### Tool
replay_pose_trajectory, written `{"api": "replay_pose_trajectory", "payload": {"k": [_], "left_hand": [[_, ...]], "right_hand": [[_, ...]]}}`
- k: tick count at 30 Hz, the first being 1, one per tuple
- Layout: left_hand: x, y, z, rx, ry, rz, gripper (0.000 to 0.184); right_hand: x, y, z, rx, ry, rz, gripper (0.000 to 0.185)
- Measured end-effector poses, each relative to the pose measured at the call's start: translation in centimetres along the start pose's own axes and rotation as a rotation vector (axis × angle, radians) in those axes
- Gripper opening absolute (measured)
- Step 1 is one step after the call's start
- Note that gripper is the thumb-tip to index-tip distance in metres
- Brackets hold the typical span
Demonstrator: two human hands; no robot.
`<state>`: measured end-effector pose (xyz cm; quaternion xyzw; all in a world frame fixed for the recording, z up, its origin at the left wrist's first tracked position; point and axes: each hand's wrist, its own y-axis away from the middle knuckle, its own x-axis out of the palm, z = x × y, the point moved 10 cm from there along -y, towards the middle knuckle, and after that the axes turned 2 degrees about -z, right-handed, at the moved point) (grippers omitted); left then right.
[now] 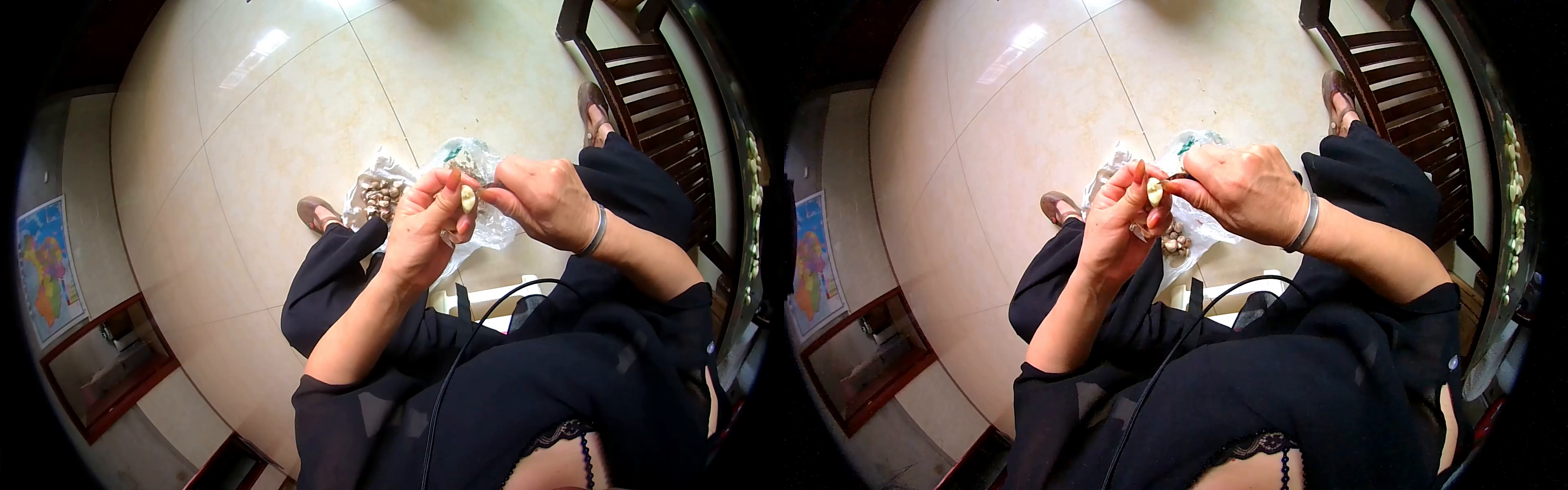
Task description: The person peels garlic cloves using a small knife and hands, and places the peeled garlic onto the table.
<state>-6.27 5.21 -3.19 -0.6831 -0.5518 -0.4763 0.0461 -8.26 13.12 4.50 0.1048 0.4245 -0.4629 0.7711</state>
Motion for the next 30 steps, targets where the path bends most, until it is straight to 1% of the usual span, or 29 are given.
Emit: {"api": "replay_pose_trajectory", "payload": {"k": [2, 13, 17, 24, 27, 28, 30], "left_hand": [[0.0, 0.0, 0.0, 0.002, -0.010, -0.003, 0.021], [0.1, 0.0, -0.2, 0.014, -0.077, -0.009, 0.020], [0.4, 0.1, -0.2, 0.000, -0.085, 0.026, 0.019], [0.4, 0.4, 0.3, -0.074, -0.087, 0.042, 0.016], [0.3, 0.4, 0.3, -0.077, -0.095, 0.023, 0.016], [0.3, 0.4, 0.4, -0.078, -0.095, 0.023, 0.016], [0.3, 0.3, -0.1, -0.017, -0.112, 0.024, 0.015]], "right_hand": [[-0.3, 0.0, -0.1, -0.014, 0.054, -0.053, 0.030], [-0.4, 0.0, 0.5, -0.050, 0.146, -0.060, 0.027], [-0.6, -0.3, 1.2, -0.079, 0.189, -0.031, 0.025], [-0.3, -0.3, 1.4, -0.134, 0.173, 0.046, 0.024], [0.1, -0.3, 1.3, -0.135, 0.159, 0.079, 0.025], [0.2, -0.2, 1.2, -0.134, 0.122, 0.083, 0.023], [0.7, -0.1, 1.1, -0.132, 0.084, 0.087, 0.021]]}}
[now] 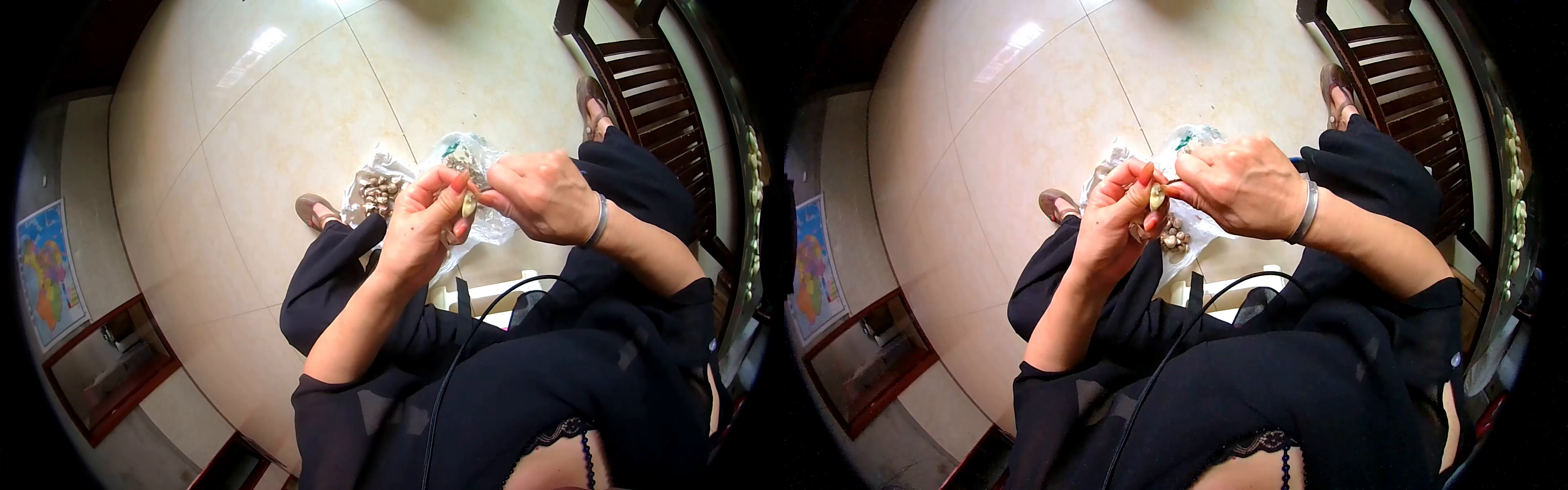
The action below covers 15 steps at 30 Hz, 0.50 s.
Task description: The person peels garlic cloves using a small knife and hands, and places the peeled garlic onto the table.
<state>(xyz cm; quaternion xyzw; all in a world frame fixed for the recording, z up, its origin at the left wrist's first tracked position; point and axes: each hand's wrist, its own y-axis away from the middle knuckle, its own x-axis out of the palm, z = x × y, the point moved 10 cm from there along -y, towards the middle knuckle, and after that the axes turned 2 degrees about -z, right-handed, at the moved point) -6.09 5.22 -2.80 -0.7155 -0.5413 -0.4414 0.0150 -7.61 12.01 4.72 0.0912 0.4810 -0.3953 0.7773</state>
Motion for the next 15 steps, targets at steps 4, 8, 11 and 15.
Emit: {"api": "replay_pose_trajectory", "payload": {"k": [4, 8, 11, 15], "left_hand": [[-0.4, 0.0, 0.0, 0.036, -0.003, -0.069, 0.015], [-0.6, 0.1, -0.2, 0.086, -0.036, -0.101, 0.015], [-0.6, 0.2, -0.7, 0.136, -0.094, -0.122, 0.015], [-0.5, 0.3, -1.4, 0.226, -0.180, -0.136, 0.016]], "right_hand": [[0.7, 0.1, -0.3, 0.060, -0.038, 0.028, 0.022], [1.6, 0.4, -0.9, 0.153, -0.168, 0.088, 0.024], [1.7, 0.6, -1.0, 0.147, -0.288, 0.050, 0.028], [2.3, 0.8, -1.1, 0.180, -0.359, 0.091, 0.028]]}}
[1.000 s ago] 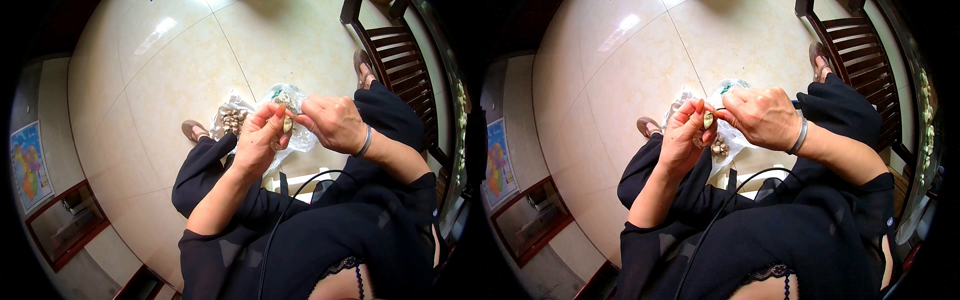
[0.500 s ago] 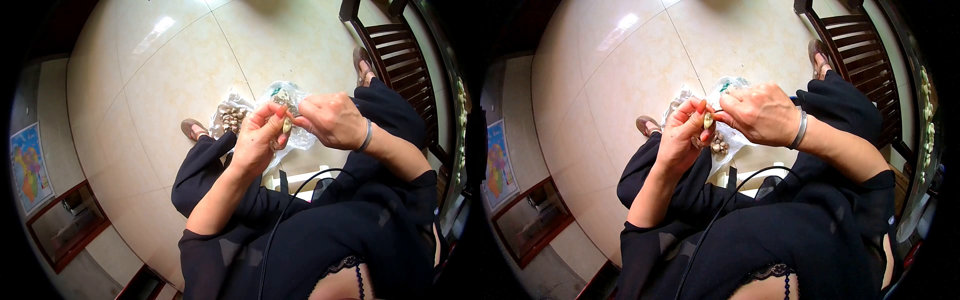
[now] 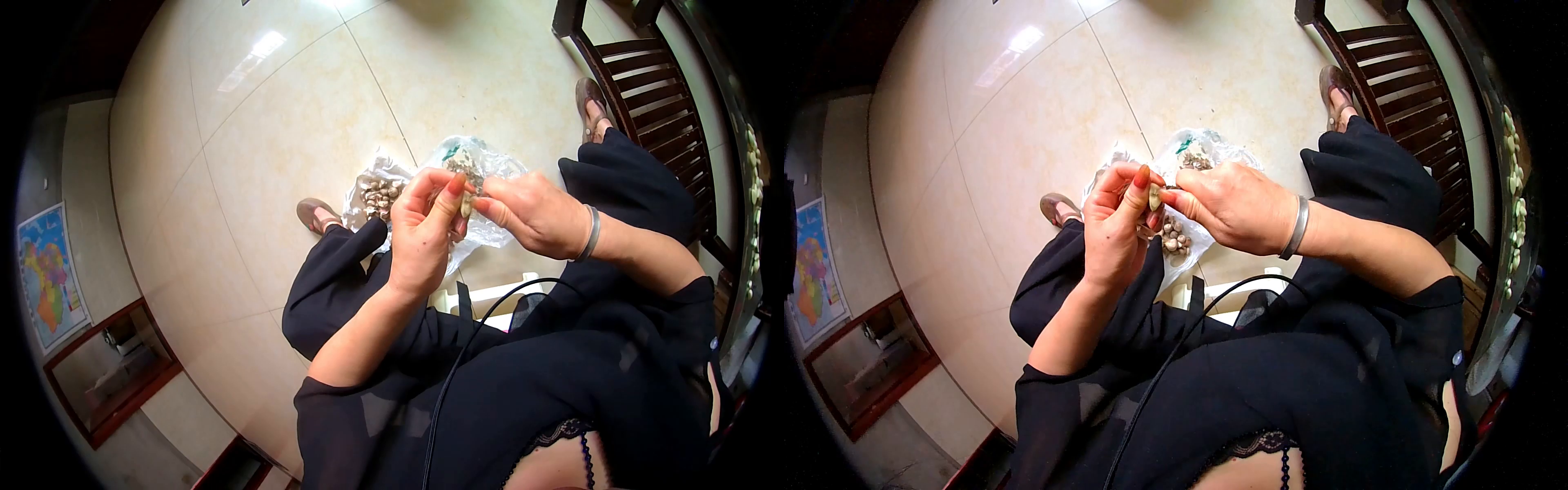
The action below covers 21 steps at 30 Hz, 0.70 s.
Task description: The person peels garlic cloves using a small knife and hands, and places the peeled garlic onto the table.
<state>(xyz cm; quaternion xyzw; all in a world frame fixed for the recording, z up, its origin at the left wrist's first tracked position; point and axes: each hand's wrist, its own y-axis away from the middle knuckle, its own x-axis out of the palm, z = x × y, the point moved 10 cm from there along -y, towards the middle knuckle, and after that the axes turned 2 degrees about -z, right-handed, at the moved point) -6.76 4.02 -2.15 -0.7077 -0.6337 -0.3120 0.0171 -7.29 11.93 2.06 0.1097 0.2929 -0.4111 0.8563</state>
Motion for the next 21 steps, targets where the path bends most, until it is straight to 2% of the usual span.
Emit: {"api": "replay_pose_trajectory", "payload": {"k": [5, 9, 11, 12, 15, 19, 21], "left_hand": [[-0.2, 0.0, -0.9, 0.118, -0.061, -0.072, 0.014], [-0.2, 0.1, -1.7, 0.206, -0.150, -0.091, 0.014], [-0.2, 0.2, -1.8, 0.226, -0.168, -0.096, 0.014], [-0.2, 0.2, -1.9, 0.247, -0.186, -0.102, 0.013], [-0.1, 0.3, -1.5, 0.228, -0.128, -0.110, 0.014], [-0.1, 0.1, -1.0, 0.165, -0.049, -0.097, 0.015], [0.1, 0.0, -0.1, 0.029, 0.083, -0.067, 0.016]], "right_hand": [[0.5, -0.1, -0.1, 0.097, -0.300, 0.036, 0.025], [0.7, 0.0, -0.3, 0.154, -0.392, 0.055, 0.027], [1.6, 0.4, -1.1, 0.293, -0.536, 0.116, 0.031], [1.7, 0.4, -1.1, 0.294, -0.536, 0.114, 0.031], [1.9, 0.6, -1.5, 0.322, -0.573, 0.082, 0.033], [1.0, 0.3, -1.0, 0.229, -0.488, 0.013, 0.032], [0.8, 0.2, -0.9, 0.221, -0.486, 0.004, 0.031]]}}
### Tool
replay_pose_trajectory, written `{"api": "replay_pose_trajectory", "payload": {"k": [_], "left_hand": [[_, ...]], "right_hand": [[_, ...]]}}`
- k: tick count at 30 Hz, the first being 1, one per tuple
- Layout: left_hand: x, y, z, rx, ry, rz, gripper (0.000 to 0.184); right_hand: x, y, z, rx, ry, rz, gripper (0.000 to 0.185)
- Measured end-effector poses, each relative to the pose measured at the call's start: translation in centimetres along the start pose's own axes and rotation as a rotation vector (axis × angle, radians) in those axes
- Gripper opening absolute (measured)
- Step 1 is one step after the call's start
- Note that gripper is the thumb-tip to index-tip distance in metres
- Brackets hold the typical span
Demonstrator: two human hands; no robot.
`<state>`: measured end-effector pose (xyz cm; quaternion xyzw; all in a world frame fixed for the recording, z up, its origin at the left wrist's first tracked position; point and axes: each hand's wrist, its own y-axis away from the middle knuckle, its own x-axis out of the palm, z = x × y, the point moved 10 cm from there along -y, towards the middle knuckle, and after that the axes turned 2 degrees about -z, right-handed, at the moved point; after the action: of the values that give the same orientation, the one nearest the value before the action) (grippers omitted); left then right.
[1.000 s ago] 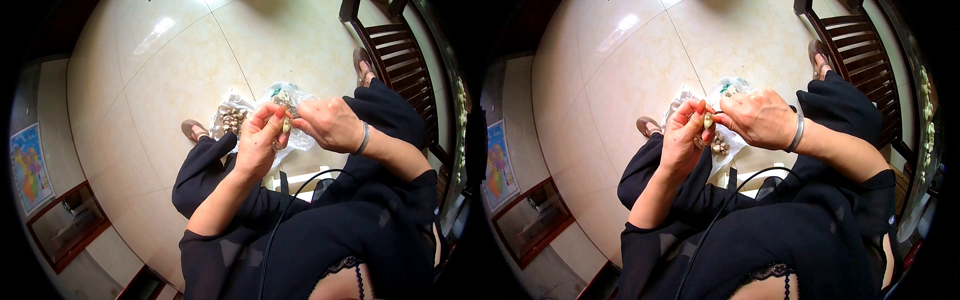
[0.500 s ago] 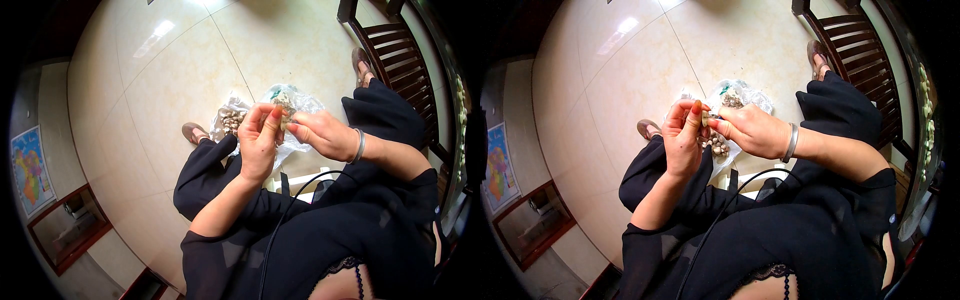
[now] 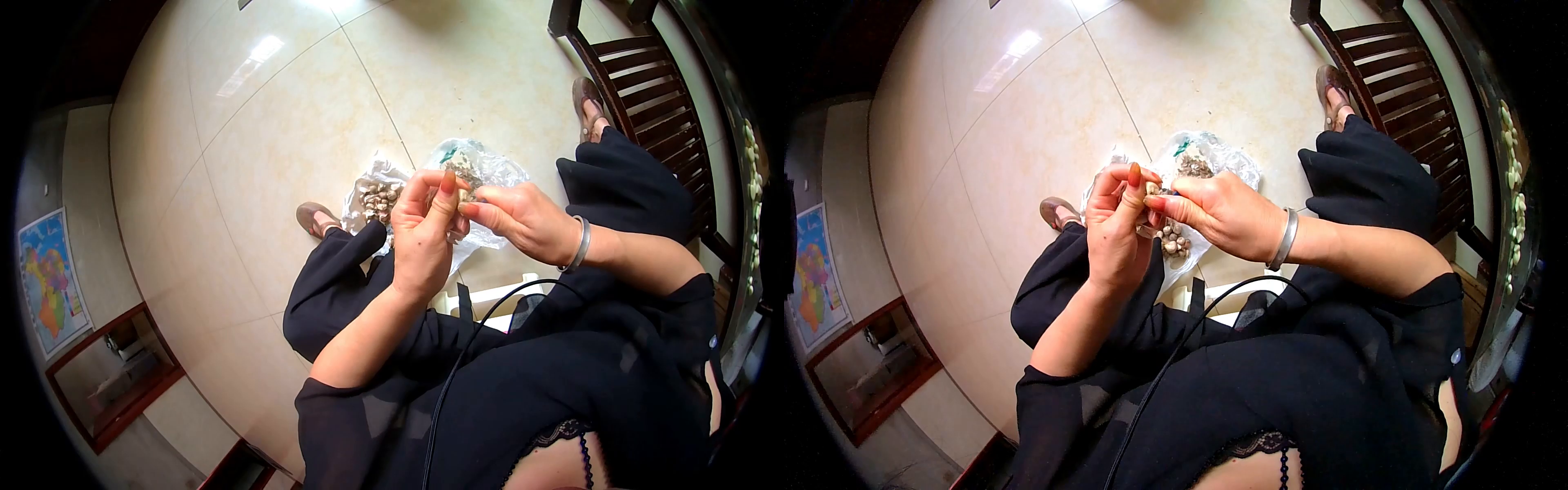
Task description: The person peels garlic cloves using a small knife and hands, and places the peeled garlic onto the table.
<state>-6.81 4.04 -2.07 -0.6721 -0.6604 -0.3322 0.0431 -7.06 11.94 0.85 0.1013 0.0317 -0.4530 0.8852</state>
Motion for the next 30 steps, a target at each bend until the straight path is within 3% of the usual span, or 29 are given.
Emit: {"api": "replay_pose_trajectory", "payload": {"k": [18, 20, 24, 30], "left_hand": [[0.5, -0.1, 0.8, -0.203, 0.114, 0.088, 0.014], [0.2, -0.4, 0.9, -0.205, 0.140, 0.099, 0.014], [-0.1, -0.8, 0.7, -0.165, 0.169, 0.125, 0.014], [0.2, -0.4, 0.6, -0.181, 0.140, 0.148, 0.015]], "right_hand": [[-0.9, 0.2, 2.4, -0.251, 0.512, -0.131, 0.028], [-0.5, 0.5, 3.3, -0.351, 0.799, -0.169, 0.034], [-0.3, 0.8, 4.5, -0.447, 0.862, -0.204, 0.036], [-2.0, 0.2, 3.5, -0.315, 0.753, -0.216, 0.034]]}}
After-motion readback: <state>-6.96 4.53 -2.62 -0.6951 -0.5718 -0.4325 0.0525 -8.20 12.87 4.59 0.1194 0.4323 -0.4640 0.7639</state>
